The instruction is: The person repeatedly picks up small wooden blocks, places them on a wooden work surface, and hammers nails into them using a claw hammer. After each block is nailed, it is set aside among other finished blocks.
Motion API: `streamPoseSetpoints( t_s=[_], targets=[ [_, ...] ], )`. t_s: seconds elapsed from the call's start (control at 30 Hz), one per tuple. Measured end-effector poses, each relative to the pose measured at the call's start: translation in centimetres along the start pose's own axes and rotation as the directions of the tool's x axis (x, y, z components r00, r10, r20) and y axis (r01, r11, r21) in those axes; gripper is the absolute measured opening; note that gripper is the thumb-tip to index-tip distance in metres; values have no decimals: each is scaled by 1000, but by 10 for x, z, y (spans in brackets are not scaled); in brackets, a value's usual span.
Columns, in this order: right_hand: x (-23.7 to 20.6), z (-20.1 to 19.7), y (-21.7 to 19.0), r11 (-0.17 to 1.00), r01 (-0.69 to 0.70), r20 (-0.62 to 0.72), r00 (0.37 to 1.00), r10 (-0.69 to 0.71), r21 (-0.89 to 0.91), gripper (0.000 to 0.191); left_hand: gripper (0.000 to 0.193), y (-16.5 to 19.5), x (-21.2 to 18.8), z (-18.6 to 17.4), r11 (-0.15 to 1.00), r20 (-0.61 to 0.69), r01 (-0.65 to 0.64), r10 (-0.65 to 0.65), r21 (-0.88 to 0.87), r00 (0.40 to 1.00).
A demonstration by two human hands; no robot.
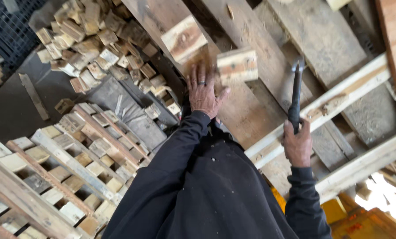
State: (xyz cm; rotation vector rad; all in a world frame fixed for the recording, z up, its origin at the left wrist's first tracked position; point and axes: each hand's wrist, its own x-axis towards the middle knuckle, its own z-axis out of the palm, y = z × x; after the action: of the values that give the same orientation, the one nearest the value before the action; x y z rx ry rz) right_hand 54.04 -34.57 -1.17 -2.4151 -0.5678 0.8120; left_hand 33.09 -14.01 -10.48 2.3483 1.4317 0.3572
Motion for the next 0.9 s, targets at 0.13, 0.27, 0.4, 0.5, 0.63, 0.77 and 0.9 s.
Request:
streamPoseSetpoints(
  t_s=[0.13,0.27,0.4,0.5,0.63,0.77,0.9],
  targets=[
    [3,-2,6,998,3,44,999,-6,70,44,85,37,-47,20,995,-3,31,-31,-97,1000],
    [11,-3,11,995,27,42,999,-31,96,43,63,63,-99,-1,851,484,-95,382,-517,787],
    [15,-4,11,960,-42,73,997,22,278,45,47,39,-57,-22,675,108,-76,227,-734,968],
    [5,-8,8,913,-37,96,995,-2,405,46,107,14,22,-23,794,-172,-274,214,-542,961],
    [-31,-10,4,875,54,100,988,-115,480,44,130,11,71,-21,747,-165,-342,304,-570,938],
    [-68,3,4,707,91,140,955,-262,701,38,99,10,62,-21,727,91,-3,91,-686,992],
    [-81,16,3,855,66,237,947,-215,515,40,96,-5,31,-20,699,-196,-62,-114,-713,974]
  ],
)
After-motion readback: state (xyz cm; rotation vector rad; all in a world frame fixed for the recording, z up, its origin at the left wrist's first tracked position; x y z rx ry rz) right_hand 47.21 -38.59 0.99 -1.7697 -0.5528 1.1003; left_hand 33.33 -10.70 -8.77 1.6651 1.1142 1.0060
